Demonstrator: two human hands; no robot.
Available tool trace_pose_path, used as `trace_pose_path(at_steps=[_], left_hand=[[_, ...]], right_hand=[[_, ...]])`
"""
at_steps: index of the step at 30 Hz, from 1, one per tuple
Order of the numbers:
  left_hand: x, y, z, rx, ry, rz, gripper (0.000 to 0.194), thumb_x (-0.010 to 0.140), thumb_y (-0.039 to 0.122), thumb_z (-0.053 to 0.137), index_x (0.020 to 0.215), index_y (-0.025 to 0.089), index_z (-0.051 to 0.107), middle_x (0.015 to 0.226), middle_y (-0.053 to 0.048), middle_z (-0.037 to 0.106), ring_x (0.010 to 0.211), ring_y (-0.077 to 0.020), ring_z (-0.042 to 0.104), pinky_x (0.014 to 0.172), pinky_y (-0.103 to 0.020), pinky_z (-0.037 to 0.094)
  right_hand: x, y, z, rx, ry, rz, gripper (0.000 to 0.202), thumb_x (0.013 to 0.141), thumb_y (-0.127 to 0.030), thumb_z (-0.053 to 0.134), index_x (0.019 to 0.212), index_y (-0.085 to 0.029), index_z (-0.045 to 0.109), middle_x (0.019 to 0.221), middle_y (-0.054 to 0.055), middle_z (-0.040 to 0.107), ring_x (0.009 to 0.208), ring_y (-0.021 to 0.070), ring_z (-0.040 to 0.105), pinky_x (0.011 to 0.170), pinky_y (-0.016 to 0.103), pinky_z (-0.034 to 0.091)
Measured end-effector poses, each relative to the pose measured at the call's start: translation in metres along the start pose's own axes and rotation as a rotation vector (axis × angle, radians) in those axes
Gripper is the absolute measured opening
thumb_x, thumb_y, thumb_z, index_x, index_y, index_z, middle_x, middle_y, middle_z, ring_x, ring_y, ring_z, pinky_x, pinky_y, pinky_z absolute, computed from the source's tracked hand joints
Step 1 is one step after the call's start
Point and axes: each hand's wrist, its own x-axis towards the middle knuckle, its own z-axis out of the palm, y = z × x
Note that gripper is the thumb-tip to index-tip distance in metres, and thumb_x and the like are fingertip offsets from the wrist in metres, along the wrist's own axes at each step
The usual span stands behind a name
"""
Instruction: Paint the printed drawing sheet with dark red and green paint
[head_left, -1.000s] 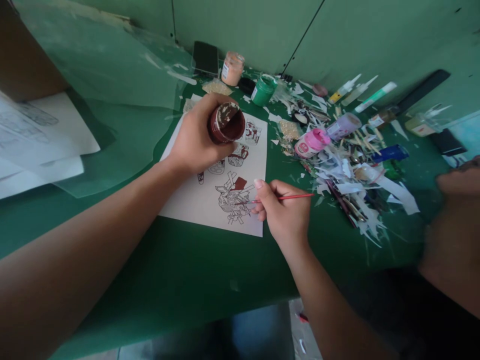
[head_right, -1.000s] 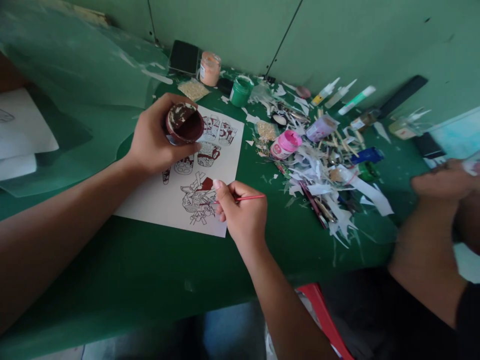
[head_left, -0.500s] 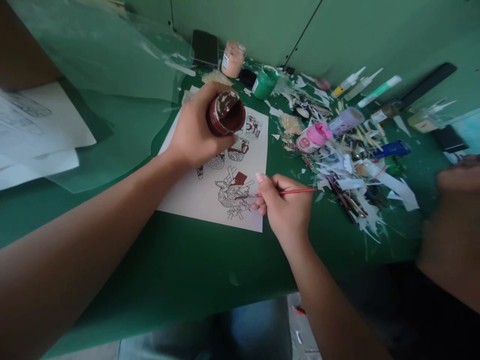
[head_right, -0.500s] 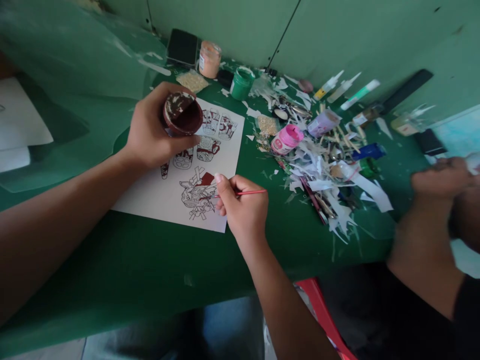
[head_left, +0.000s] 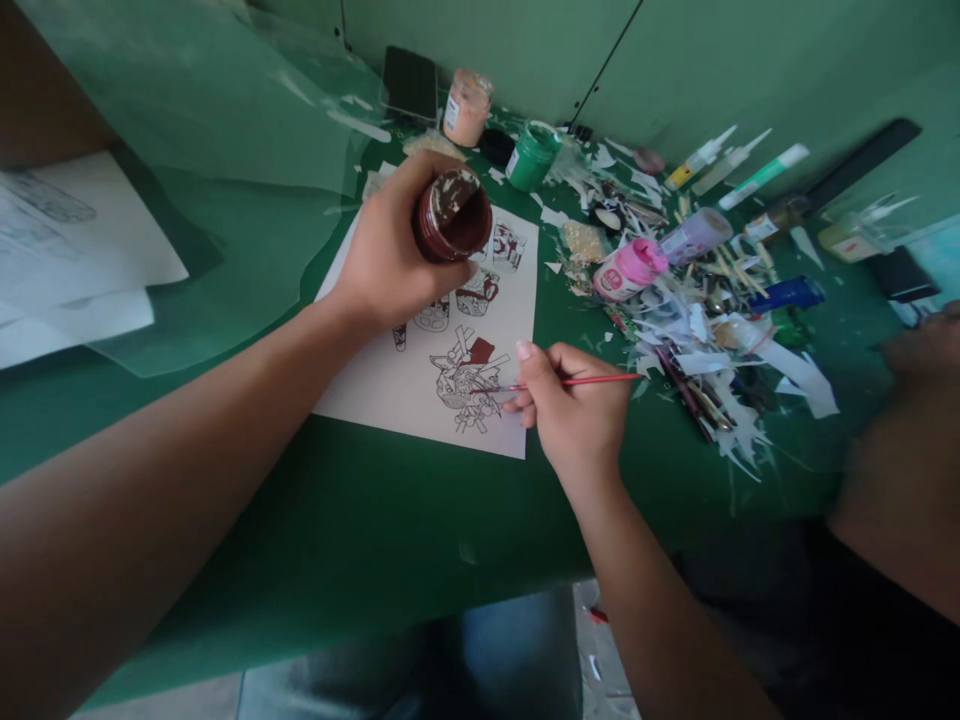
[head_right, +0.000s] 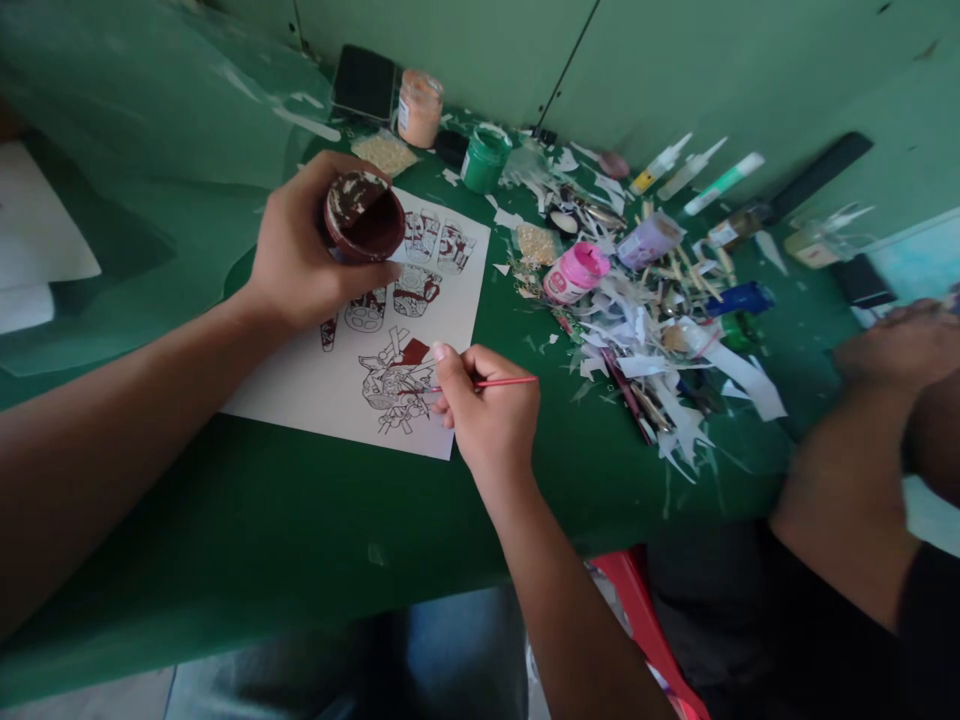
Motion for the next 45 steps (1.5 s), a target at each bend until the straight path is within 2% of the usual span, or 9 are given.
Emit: trace_pose_path(at_steps=[22, 28, 38, 43, 45], left_hand=[[0.0, -0.001, 0.0, -0.009, -0.011, 0.01, 0.049, 0.057, 0.027, 0.075, 0.103, 0.021, 0.058, 0.113, -0.004, 0.066, 0.103, -0.0265, 0.059, 0.098, -0.042, 0.049], [-0.001, 0.0, 0.001, -0.024, -0.007, 0.023, 0.052, 0.056, 0.026, 0.077, 0.104, 0.018, 0.058, 0.112, -0.006, 0.065, 0.103, -0.0258, 0.059, 0.097, -0.04, 0.049], [-0.001, -0.019, 0.002, 0.064, -0.023, 0.155, 0.055, 0.064, 0.031, 0.07, 0.115, 0.016, 0.054, 0.114, -0.004, 0.063, 0.103, -0.0243, 0.062, 0.094, -0.043, 0.052], [-0.002, -0.021, 0.001, 0.067, -0.023, 0.151, 0.053, 0.065, 0.028, 0.073, 0.114, 0.024, 0.055, 0.117, -0.003, 0.065, 0.103, -0.0228, 0.063, 0.096, -0.039, 0.054], [-0.002, -0.02, 0.002, 0.064, -0.015, 0.15, 0.054, 0.064, 0.027, 0.072, 0.115, 0.021, 0.055, 0.117, -0.004, 0.065, 0.104, -0.0233, 0.063, 0.096, -0.039, 0.054]], right_hand=[[0.0, 0.0, -0.001, 0.003, -0.018, -0.024, 0.039, 0.086, -0.038, 0.065, 0.054, -0.021, 0.053, 0.041, -0.007, 0.053, 0.033, 0.0058, 0.052, 0.039, 0.019, 0.046], [0.0, 0.0, -0.001, -0.015, -0.017, -0.033, 0.039, 0.086, -0.036, 0.065, 0.053, -0.021, 0.052, 0.041, -0.006, 0.054, 0.032, 0.0057, 0.051, 0.035, 0.018, 0.041], [-0.002, -0.001, -0.002, -0.041, -0.026, -0.034, 0.038, 0.085, -0.035, 0.064, 0.052, -0.02, 0.052, 0.04, -0.007, 0.053, 0.033, 0.0058, 0.051, 0.037, 0.018, 0.041], [-0.002, -0.001, 0.0, -0.029, -0.026, -0.026, 0.038, 0.084, -0.036, 0.064, 0.052, -0.021, 0.053, 0.041, -0.006, 0.053, 0.033, 0.0062, 0.051, 0.037, 0.019, 0.042], [-0.002, -0.001, 0.0, -0.037, -0.03, -0.02, 0.039, 0.084, -0.037, 0.064, 0.051, -0.021, 0.052, 0.041, -0.006, 0.054, 0.033, 0.0059, 0.05, 0.037, 0.018, 0.041]])
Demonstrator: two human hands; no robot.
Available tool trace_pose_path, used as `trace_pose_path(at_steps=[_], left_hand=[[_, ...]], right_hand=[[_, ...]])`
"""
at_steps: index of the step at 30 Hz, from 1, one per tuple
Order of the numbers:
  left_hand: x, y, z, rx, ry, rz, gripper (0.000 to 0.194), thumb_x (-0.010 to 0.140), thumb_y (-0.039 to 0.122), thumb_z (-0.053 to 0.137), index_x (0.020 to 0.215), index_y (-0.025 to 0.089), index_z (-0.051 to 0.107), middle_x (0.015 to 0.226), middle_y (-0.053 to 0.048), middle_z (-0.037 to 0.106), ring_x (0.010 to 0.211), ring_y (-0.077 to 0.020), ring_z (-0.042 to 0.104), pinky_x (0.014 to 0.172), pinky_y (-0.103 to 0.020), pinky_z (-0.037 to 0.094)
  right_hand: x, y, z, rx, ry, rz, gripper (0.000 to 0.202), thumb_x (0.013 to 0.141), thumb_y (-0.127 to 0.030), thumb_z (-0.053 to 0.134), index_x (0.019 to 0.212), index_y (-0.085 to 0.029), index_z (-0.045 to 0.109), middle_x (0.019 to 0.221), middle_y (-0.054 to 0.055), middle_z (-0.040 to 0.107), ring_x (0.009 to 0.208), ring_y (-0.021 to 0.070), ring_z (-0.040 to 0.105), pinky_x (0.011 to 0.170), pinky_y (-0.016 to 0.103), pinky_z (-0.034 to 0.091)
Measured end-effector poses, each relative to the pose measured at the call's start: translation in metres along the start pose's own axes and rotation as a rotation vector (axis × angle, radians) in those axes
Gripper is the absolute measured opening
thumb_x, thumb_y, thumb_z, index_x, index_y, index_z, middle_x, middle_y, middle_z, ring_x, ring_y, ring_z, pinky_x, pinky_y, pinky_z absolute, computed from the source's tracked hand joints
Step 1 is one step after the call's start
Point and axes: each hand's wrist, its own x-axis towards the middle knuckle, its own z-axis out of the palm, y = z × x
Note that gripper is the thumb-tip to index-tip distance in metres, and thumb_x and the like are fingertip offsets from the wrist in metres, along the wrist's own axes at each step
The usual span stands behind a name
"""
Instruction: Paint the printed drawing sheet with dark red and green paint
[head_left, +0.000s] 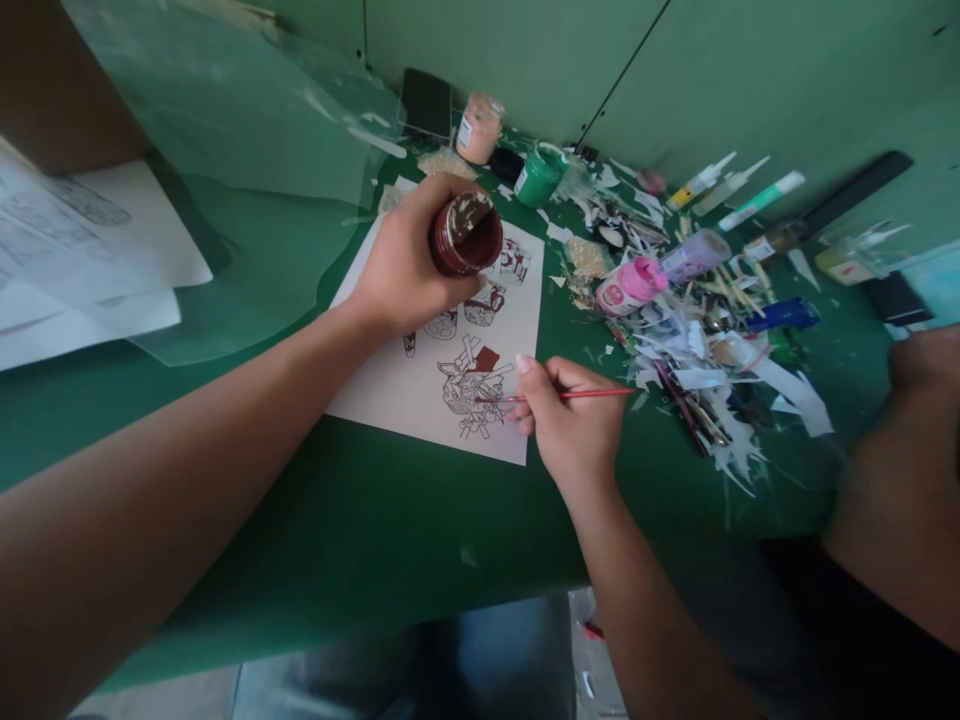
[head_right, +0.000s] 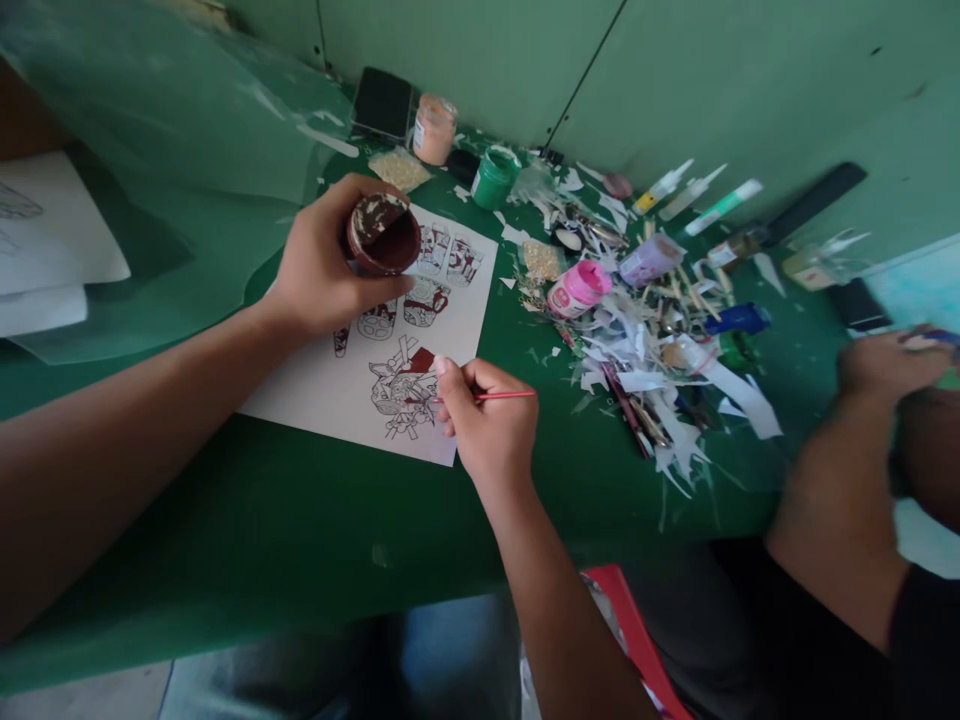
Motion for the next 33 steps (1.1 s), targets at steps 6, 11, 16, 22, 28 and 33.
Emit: trace_pose_path(at_steps=[6, 11, 16, 22, 28, 33], left_hand=[[0.0, -0.0003, 0.0001, 0.002, -0.003, 0.014, 0.054, 0.065, 0.027, 0.073, 0.115, 0.022, 0.055, 0.117, -0.004, 0.065, 0.105, -0.0235, 0.064, 0.096, -0.039, 0.054], [-0.0002, 0.0006, -0.0004, 0.01, 0.0, 0.009, 0.054, 0.067, 0.028, 0.073, 0.116, 0.017, 0.054, 0.116, -0.006, 0.064, 0.106, -0.0243, 0.064, 0.097, -0.04, 0.053], [-0.0012, 0.0022, -0.0006, 0.033, -0.003, 0.002, 0.054, 0.068, 0.027, 0.074, 0.117, 0.019, 0.053, 0.118, -0.005, 0.063, 0.106, -0.0243, 0.063, 0.096, -0.041, 0.053], [-0.0025, 0.0057, -0.0012, 0.072, -0.007, 0.084, 0.052, 0.067, 0.024, 0.069, 0.117, 0.016, 0.055, 0.115, -0.005, 0.064, 0.104, -0.0224, 0.063, 0.091, -0.038, 0.054], [-0.0014, 0.0049, -0.0011, 0.104, 0.001, 0.133, 0.05, 0.07, 0.027, 0.067, 0.117, 0.016, 0.054, 0.113, -0.005, 0.063, 0.103, -0.0228, 0.064, 0.088, -0.04, 0.055], [-0.0016, 0.0045, -0.0016, 0.153, -0.033, 0.162, 0.049, 0.077, 0.037, 0.066, 0.119, 0.019, 0.049, 0.113, -0.005, 0.06, 0.104, -0.0232, 0.063, 0.088, -0.041, 0.054]], right_hand=[[-0.0001, -0.0005, 0.0002, -0.003, 0.002, 0.002, 0.038, 0.084, -0.036, 0.064, 0.051, -0.021, 0.052, 0.041, -0.006, 0.053, 0.033, 0.0058, 0.05, 0.036, 0.018, 0.041], [0.0, -0.0005, 0.0006, 0.002, 0.004, 0.006, 0.038, 0.084, -0.035, 0.064, 0.051, -0.02, 0.053, 0.04, -0.006, 0.053, 0.032, 0.0055, 0.05, 0.036, 0.017, 0.04], [0.0005, -0.0003, 0.001, 0.022, 0.016, 0.02, 0.037, 0.084, -0.035, 0.065, 0.052, -0.02, 0.053, 0.04, -0.007, 0.053, 0.032, 0.0059, 0.051, 0.035, 0.017, 0.04], [0.0018, 0.0, 0.0013, 0.039, 0.021, 0.038, 0.038, 0.085, -0.036, 0.064, 0.052, -0.021, 0.051, 0.04, -0.006, 0.053, 0.032, 0.0067, 0.051, 0.037, 0.019, 0.043], [0.0015, 0.0005, 0.0012, 0.034, 0.024, 0.028, 0.038, 0.085, -0.035, 0.065, 0.052, -0.021, 0.051, 0.041, -0.007, 0.052, 0.032, 0.0067, 0.052, 0.037, 0.018, 0.042], [0.0002, 0.0007, 0.0005, 0.066, 0.084, -0.029, 0.038, 0.084, -0.037, 0.065, 0.052, -0.021, 0.052, 0.039, -0.007, 0.049, 0.034, 0.0072, 0.052, 0.039, 0.019, 0.047]])
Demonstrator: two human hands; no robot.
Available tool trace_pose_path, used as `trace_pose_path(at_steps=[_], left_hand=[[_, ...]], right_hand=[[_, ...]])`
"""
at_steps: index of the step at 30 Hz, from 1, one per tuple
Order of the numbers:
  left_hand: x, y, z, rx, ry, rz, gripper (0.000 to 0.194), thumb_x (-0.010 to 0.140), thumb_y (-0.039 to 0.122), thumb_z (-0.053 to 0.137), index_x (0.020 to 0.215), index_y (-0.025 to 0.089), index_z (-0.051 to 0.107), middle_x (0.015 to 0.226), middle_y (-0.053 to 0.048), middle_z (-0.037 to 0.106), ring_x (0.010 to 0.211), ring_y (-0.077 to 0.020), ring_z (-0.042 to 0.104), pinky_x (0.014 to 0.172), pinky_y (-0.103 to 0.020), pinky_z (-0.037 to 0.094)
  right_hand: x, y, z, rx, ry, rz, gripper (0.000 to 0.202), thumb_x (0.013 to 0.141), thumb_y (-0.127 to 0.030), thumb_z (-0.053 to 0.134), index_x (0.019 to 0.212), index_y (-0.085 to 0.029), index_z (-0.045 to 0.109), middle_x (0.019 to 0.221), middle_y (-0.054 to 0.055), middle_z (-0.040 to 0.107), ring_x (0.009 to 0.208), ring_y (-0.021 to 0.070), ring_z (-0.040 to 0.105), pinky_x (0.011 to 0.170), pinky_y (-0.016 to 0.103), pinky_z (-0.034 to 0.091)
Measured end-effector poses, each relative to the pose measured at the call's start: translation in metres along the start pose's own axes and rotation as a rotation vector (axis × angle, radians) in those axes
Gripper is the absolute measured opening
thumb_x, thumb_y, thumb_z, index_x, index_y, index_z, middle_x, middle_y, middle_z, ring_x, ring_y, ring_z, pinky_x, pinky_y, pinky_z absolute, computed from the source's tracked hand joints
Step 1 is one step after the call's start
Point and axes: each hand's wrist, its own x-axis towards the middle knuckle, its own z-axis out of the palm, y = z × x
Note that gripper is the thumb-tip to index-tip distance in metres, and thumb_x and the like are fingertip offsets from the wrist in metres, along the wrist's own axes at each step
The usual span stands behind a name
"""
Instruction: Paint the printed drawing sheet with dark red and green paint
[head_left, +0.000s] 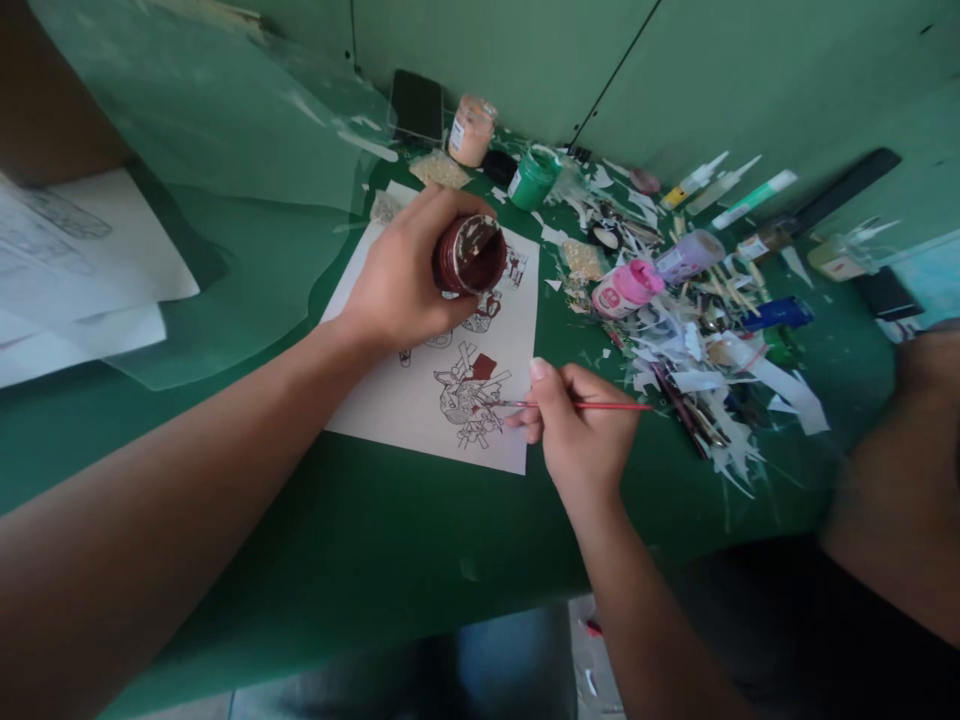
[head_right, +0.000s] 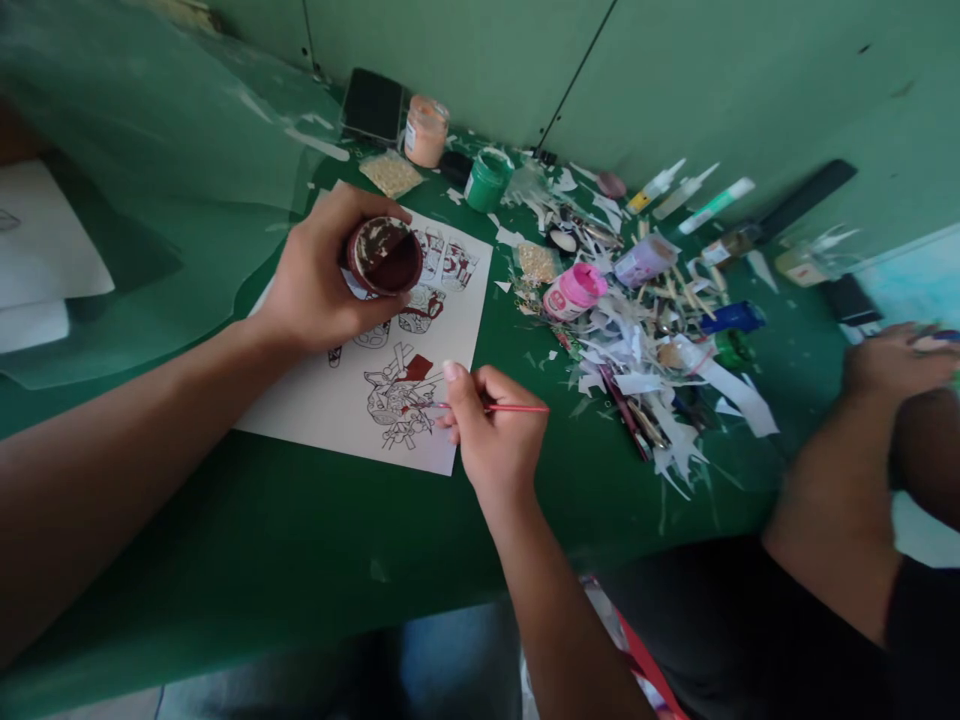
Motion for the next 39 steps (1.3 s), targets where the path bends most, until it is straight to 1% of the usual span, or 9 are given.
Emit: trace_pose_path(at_steps=[3, 8, 10, 14, 18, 23, 27, 32, 39], left_hand=[[-0.0002, 0.0001, 0.0002, -0.015, -0.001, -0.03, 0.05, 0.076, 0.038, 0.066, 0.119, 0.019, 0.049, 0.115, -0.005, 0.06, 0.105, -0.0238, 0.062, 0.089, -0.043, 0.055], [0.0008, -0.0005, 0.0018, -0.065, 0.06, -0.13, 0.053, 0.065, 0.027, 0.068, 0.116, 0.019, 0.053, 0.117, -0.005, 0.064, 0.106, -0.0251, 0.063, 0.095, -0.042, 0.053], [0.0012, -0.0011, 0.0024, -0.068, 0.065, -0.141, 0.053, 0.063, 0.026, 0.068, 0.114, 0.02, 0.054, 0.117, -0.004, 0.064, 0.106, -0.0248, 0.063, 0.096, -0.041, 0.053], [0.0016, -0.0023, 0.0021, -0.086, 0.062, -0.147, 0.053, 0.064, 0.026, 0.069, 0.115, 0.02, 0.054, 0.117, -0.005, 0.064, 0.105, -0.0248, 0.063, 0.095, -0.042, 0.052], [0.0016, -0.0023, 0.0017, -0.103, 0.075, -0.147, 0.053, 0.064, 0.024, 0.07, 0.114, 0.016, 0.055, 0.115, -0.007, 0.064, 0.103, -0.0248, 0.062, 0.095, -0.043, 0.053], [0.0016, -0.0036, 0.003, -0.085, 0.081, -0.135, 0.053, 0.064, 0.024, 0.069, 0.114, 0.015, 0.055, 0.114, -0.006, 0.064, 0.102, -0.0236, 0.063, 0.094, -0.042, 0.053], [0.0016, -0.0047, 0.0036, -0.06, 0.078, -0.135, 0.05, 0.067, 0.03, 0.067, 0.114, 0.017, 0.054, 0.113, -0.004, 0.063, 0.103, -0.0229, 0.064, 0.095, -0.041, 0.053], [0.0017, -0.0022, 0.0023, -0.081, 0.091, -0.15, 0.054, 0.062, 0.023, 0.068, 0.114, 0.017, 0.056, 0.115, -0.005, 0.065, 0.103, -0.0232, 0.064, 0.093, -0.038, 0.054], [0.0012, -0.0016, 0.0026, -0.074, 0.092, -0.159, 0.053, 0.063, 0.028, 0.066, 0.113, 0.017, 0.057, 0.115, -0.004, 0.066, 0.101, -0.0223, 0.064, 0.094, -0.039, 0.053]], right_hand=[[-0.0008, 0.0, -0.0017, 0.094, 0.034, -0.044, 0.04, 0.085, -0.045, 0.063, 0.054, -0.022, 0.052, 0.037, -0.009, 0.045, 0.03, 0.0072, 0.047, 0.041, 0.023, 0.053], [0.0003, 0.0013, -0.0033, 0.149, -0.088, 0.044, 0.046, 0.087, -0.06, 0.052, 0.06, -0.023, 0.056, 0.041, -0.006, 0.052, 0.033, 0.0092, 0.051, 0.039, 0.025, 0.052], [0.0011, 0.0025, -0.0033, 0.131, -0.12, 0.073, 0.049, 0.087, -0.062, 0.052, 0.058, -0.022, 0.057, 0.043, -0.004, 0.054, 0.035, 0.0093, 0.053, 0.039, 0.024, 0.051], [0.0018, 0.0026, -0.0029, 0.086, -0.086, 0.068, 0.044, 0.088, -0.055, 0.057, 0.06, -0.021, 0.057, 0.043, -0.005, 0.055, 0.034, 0.0077, 0.052, 0.039, 0.022, 0.047], [0.0017, -0.0003, -0.0021, 0.032, -0.058, 0.074, 0.043, 0.084, -0.047, 0.066, 0.054, -0.021, 0.049, 0.041, -0.006, 0.054, 0.032, 0.0067, 0.05, 0.036, 0.02, 0.043], [0.002, -0.0024, -0.0019, -0.042, -0.049, 0.078, 0.042, 0.085, -0.038, 0.064, 0.051, -0.021, 0.047, 0.039, -0.006, 0.053, 0.031, 0.0065, 0.051, 0.035, 0.019, 0.041], [0.002, -0.003, -0.0013, -0.064, -0.054, 0.057, 0.041, 0.085, -0.037, 0.064, 0.05, -0.021, 0.047, 0.038, -0.006, 0.053, 0.031, 0.0061, 0.051, 0.035, 0.018, 0.04], [0.0019, -0.0024, -0.0007, -0.029, -0.043, 0.063, 0.041, 0.086, -0.037, 0.063, 0.051, -0.022, 0.047, 0.039, -0.006, 0.054, 0.03, 0.0066, 0.05, 0.035, 0.019, 0.042], [0.0014, -0.0019, -0.0016, -0.053, -0.042, 0.06, 0.042, 0.087, -0.038, 0.063, 0.052, -0.022, 0.047, 0.039, -0.007, 0.052, 0.031, 0.0063, 0.052, 0.036, 0.018, 0.042]])
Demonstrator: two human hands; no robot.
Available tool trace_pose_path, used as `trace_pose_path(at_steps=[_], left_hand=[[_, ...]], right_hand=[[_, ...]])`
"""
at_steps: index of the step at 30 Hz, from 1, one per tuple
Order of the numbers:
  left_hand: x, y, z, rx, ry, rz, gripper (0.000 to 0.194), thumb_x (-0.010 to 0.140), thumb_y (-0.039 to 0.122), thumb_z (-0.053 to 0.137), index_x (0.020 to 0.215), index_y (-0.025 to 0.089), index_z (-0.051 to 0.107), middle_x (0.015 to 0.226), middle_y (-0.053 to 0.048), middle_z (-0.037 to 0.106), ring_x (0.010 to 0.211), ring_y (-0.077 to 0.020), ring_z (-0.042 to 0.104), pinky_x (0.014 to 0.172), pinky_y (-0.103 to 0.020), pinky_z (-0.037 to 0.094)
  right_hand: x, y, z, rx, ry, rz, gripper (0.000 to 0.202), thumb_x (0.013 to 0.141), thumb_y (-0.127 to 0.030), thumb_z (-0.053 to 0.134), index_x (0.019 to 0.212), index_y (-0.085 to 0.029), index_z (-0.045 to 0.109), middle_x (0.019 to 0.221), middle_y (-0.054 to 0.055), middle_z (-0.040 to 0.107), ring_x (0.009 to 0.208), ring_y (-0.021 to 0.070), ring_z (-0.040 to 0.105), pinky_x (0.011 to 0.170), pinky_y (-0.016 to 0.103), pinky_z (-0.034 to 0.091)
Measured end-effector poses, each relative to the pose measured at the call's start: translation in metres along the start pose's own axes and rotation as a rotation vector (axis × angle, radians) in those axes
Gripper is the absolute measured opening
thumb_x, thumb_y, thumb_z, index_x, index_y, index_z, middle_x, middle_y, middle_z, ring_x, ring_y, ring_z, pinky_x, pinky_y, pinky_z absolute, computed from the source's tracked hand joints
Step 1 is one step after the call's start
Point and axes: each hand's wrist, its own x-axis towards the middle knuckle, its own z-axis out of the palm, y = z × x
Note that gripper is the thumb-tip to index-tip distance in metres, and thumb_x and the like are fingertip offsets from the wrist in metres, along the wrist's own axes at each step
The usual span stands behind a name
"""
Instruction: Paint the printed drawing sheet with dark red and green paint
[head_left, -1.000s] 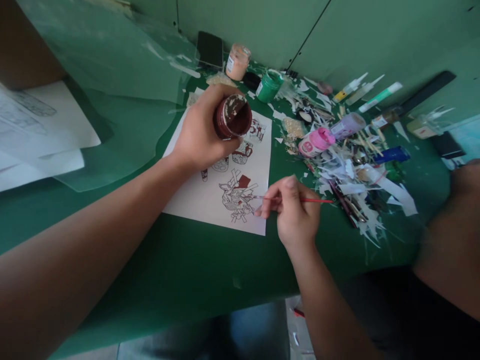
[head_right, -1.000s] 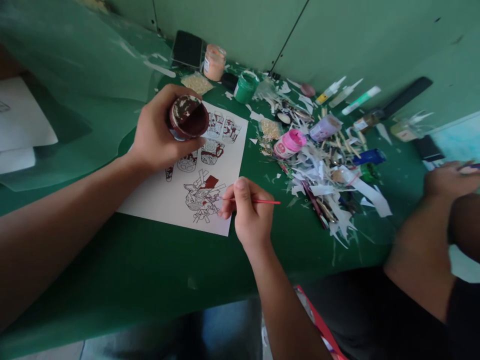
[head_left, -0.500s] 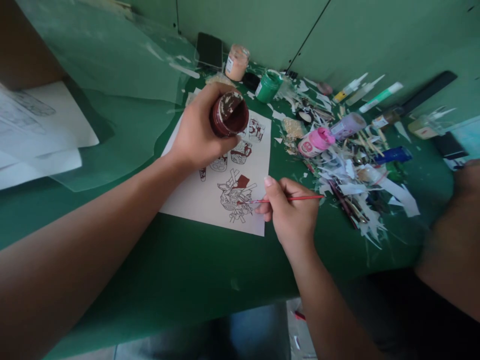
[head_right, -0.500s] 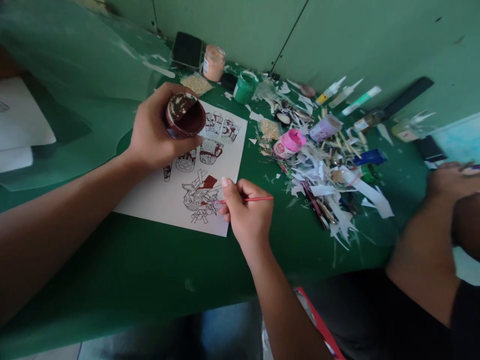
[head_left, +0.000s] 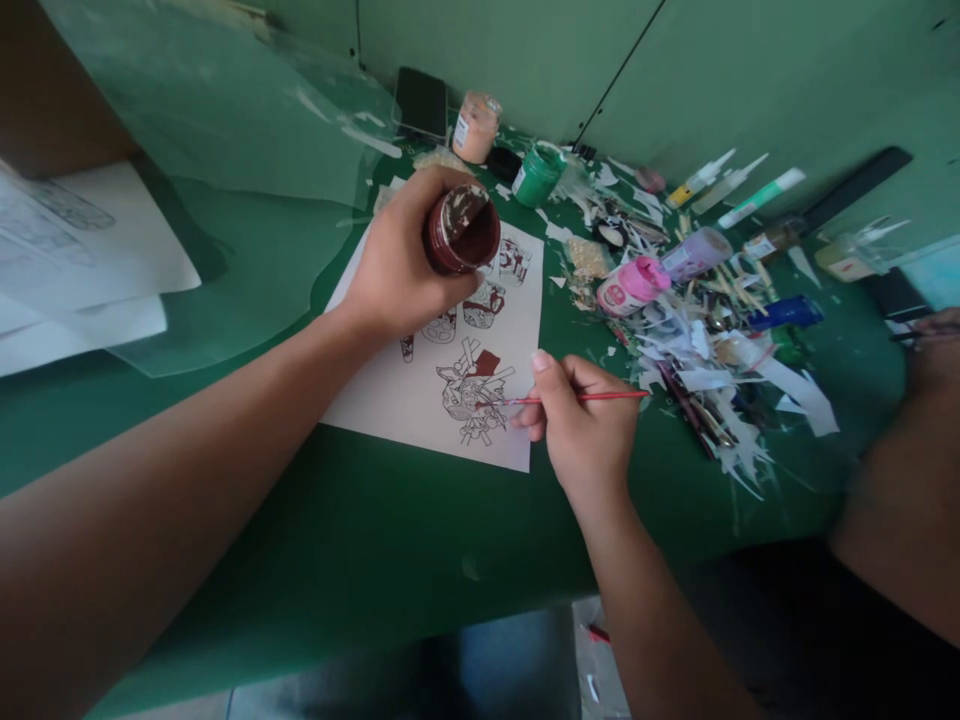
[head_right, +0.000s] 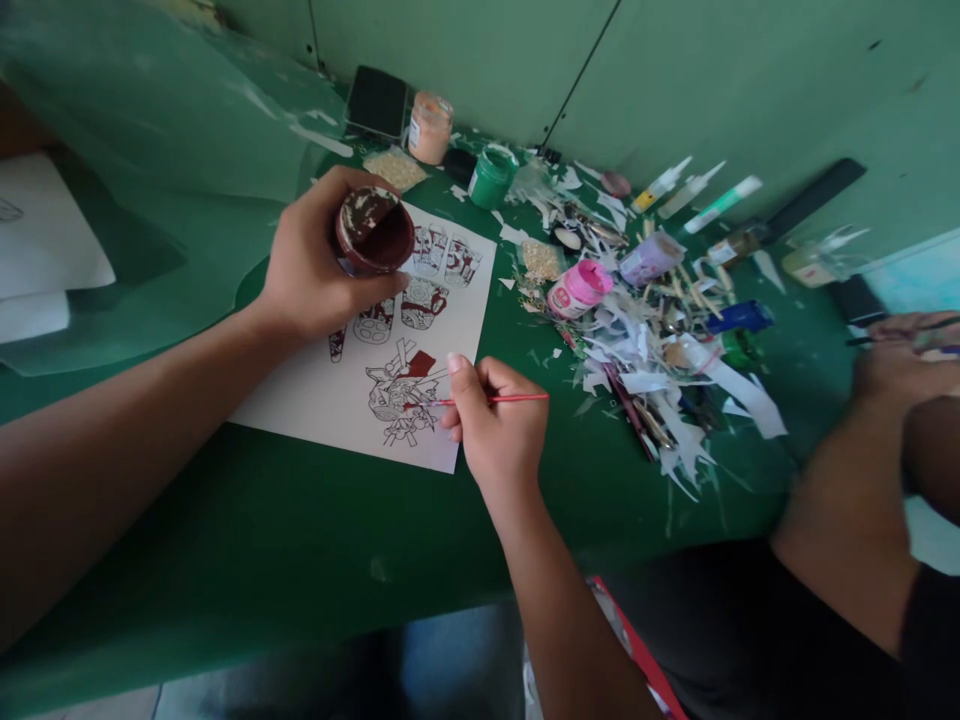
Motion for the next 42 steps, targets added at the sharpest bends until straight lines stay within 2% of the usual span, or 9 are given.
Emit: trace_pose_path(at_steps=[6, 16, 25, 36, 42], left_hand=[[0.001, -0.0015, 0.001, -0.021, 0.008, 0.013, 0.054, 0.061, 0.025, 0.067, 0.114, 0.015, 0.057, 0.115, -0.005, 0.066, 0.101, -0.0235, 0.064, 0.094, -0.041, 0.054], [0.0023, -0.0039, 0.0001, -0.017, -0.009, 0.038, 0.054, 0.064, 0.029, 0.069, 0.114, 0.016, 0.056, 0.113, -0.005, 0.064, 0.099, -0.0247, 0.063, 0.092, -0.045, 0.054], [0.0027, -0.0037, 0.0004, -0.019, -0.002, 0.055, 0.052, 0.062, 0.025, 0.068, 0.112, 0.016, 0.057, 0.113, -0.005, 0.066, 0.1, -0.0241, 0.063, 0.093, -0.043, 0.054], [0.0043, -0.0036, 0.0004, -0.043, -0.03, 0.02, 0.054, 0.061, 0.024, 0.071, 0.112, 0.015, 0.055, 0.115, -0.008, 0.064, 0.103, -0.0259, 0.061, 0.095, -0.045, 0.052], [0.0051, -0.0014, -0.0001, -0.061, -0.04, -0.033, 0.058, 0.056, 0.023, 0.076, 0.11, 0.021, 0.055, 0.115, -0.005, 0.066, 0.101, -0.027, 0.062, 0.094, -0.044, 0.053]], right_hand=[[0.0008, -0.0002, 0.0002, 0.001, -0.011, 0.0, 0.042, 0.087, -0.037, 0.062, 0.051, -0.022, 0.045, 0.039, -0.007, 0.051, 0.032, 0.0065, 0.051, 0.036, 0.018, 0.041], [0.0008, 0.0006, -0.0001, -0.009, 0.004, -0.011, 0.042, 0.088, -0.036, 0.061, 0.052, -0.022, 0.044, 0.04, -0.007, 0.052, 0.032, 0.0056, 0.05, 0.036, 0.018, 0.042], [0.0005, 0.0013, -0.0007, 0.011, -0.007, -0.027, 0.042, 0.088, -0.035, 0.061, 0.052, -0.022, 0.044, 0.04, -0.007, 0.052, 0.032, 0.0054, 0.051, 0.036, 0.017, 0.04], [-0.0008, 0.002, 0.0005, 0.018, -0.008, -0.035, 0.043, 0.087, -0.034, 0.062, 0.051, -0.022, 0.043, 0.039, -0.007, 0.05, 0.033, 0.006, 0.052, 0.035, 0.017, 0.039], [0.0002, 0.0033, 0.0005, 0.024, -0.016, -0.029, 0.043, 0.086, -0.038, 0.063, 0.051, -0.022, 0.044, 0.038, -0.007, 0.051, 0.031, 0.0068, 0.051, 0.034, 0.018, 0.038]])
